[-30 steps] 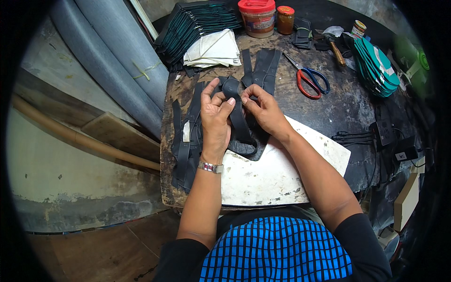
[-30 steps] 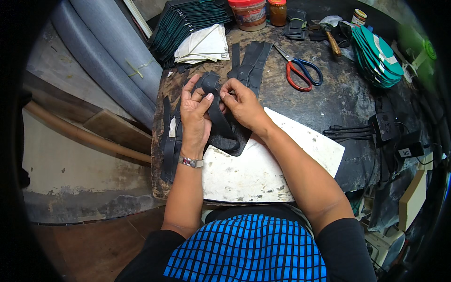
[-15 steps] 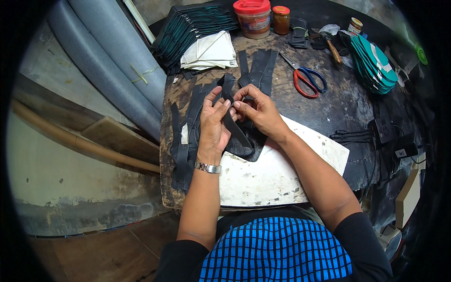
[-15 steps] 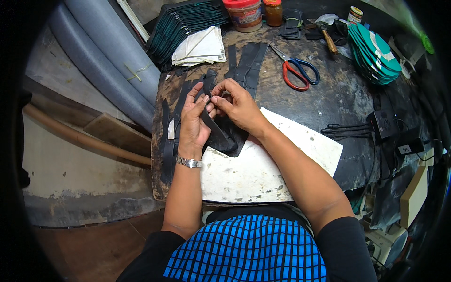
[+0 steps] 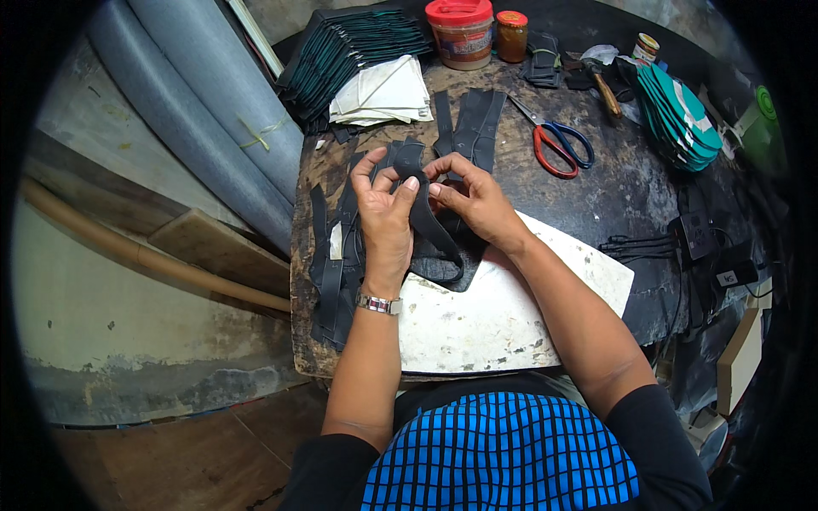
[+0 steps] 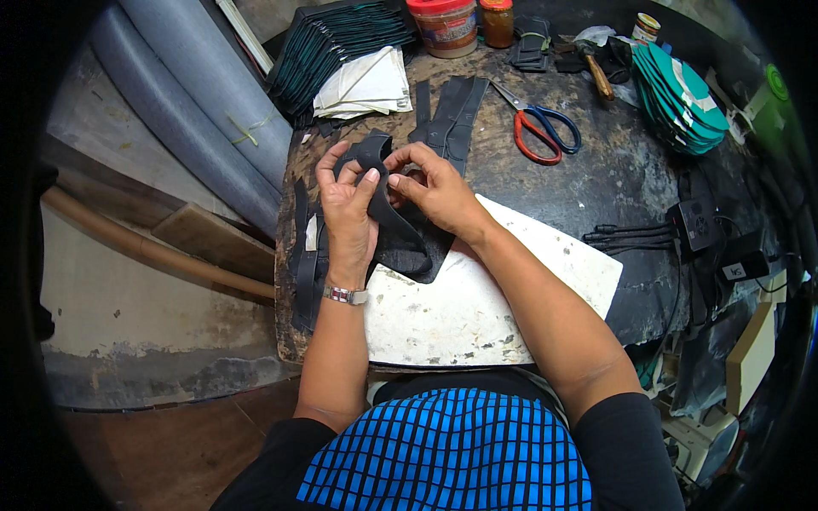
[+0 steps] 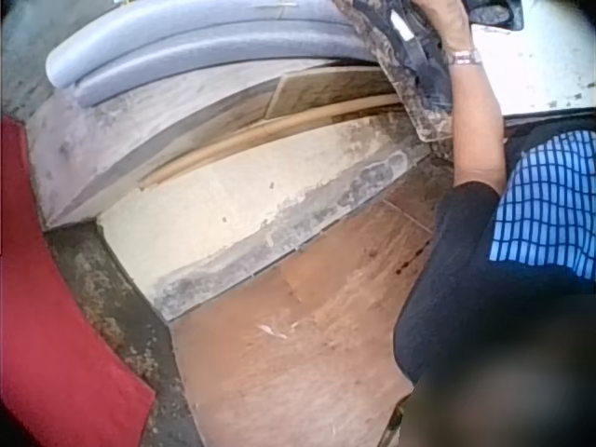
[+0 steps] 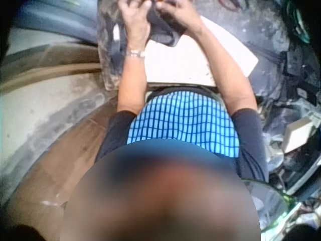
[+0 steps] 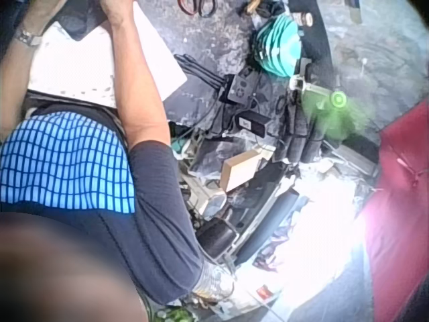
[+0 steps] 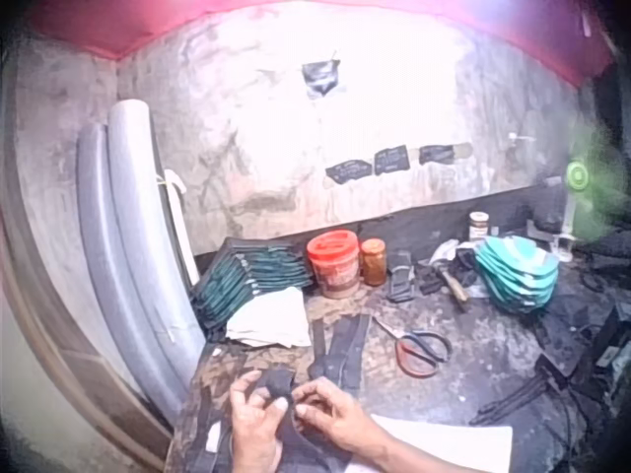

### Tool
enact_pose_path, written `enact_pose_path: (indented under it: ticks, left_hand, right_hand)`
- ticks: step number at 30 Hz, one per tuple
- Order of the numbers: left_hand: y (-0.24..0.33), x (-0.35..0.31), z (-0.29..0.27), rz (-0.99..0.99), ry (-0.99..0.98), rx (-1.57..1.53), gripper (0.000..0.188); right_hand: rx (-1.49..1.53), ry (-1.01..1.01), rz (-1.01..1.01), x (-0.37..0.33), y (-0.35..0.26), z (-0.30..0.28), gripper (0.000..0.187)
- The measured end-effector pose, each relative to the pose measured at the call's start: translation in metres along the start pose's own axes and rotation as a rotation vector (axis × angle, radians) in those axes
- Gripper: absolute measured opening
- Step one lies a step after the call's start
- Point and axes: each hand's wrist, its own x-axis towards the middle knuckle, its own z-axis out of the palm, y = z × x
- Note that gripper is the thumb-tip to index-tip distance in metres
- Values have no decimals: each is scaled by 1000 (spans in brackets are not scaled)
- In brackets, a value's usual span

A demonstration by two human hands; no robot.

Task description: The person uses red-handled scissors to cut a long black rubber strip into shorter pieces on a cluttered workbench. They repeatedly pick up strips, cut them, and place the cut pieces on the table, occasionally folding or aligning the pieces by hand.

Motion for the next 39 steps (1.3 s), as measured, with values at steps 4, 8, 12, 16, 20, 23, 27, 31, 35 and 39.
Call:
enact_pose_path:
  ticks: [4, 8, 12, 16, 20, 23, 27, 31, 35, 39]
  left_hand:
    - [0, 0, 1, 37, -21, 112, 54]
    - [0, -3, 3, 62, -30, 154, 52]
    - [-2, -1, 4, 139, -12, 242, 44]
    - [-2, -1, 0, 3, -65, 214, 37]
    - [-3, -2, -2, -11, -62, 237, 38]
    - [-4, -3, -2, -18, -57, 243, 37]
    - [-4, 0, -2, 35, -33, 246, 39]
    - [-4, -2, -2, -14, -65, 243, 38]
    - [-1, -4, 0, -11, -86, 210, 39]
    - [3, -4, 4, -163, -180, 139, 45]
  right_hand:
    - [-8, -13, -8, 3, 3, 0, 6]
    - [-54, 37, 72, 4, 6, -3, 7]
    - [-34, 30, 91, 3, 3, -8, 8]
    - [-230, -2, -132, 3, 6, -8, 10]
    - [-193, 14, -84, 5, 10, -10, 7]
    - [-265, 41, -31, 6, 11, -11, 6]
    - [-251, 66, -56, 4, 8, -11, 7]
    - [-207, 14, -75, 5, 8, -11, 10]
    - [-303, 79, -52, 7, 8, -14, 11]
    - [141, 160, 163, 9, 4, -23, 10]
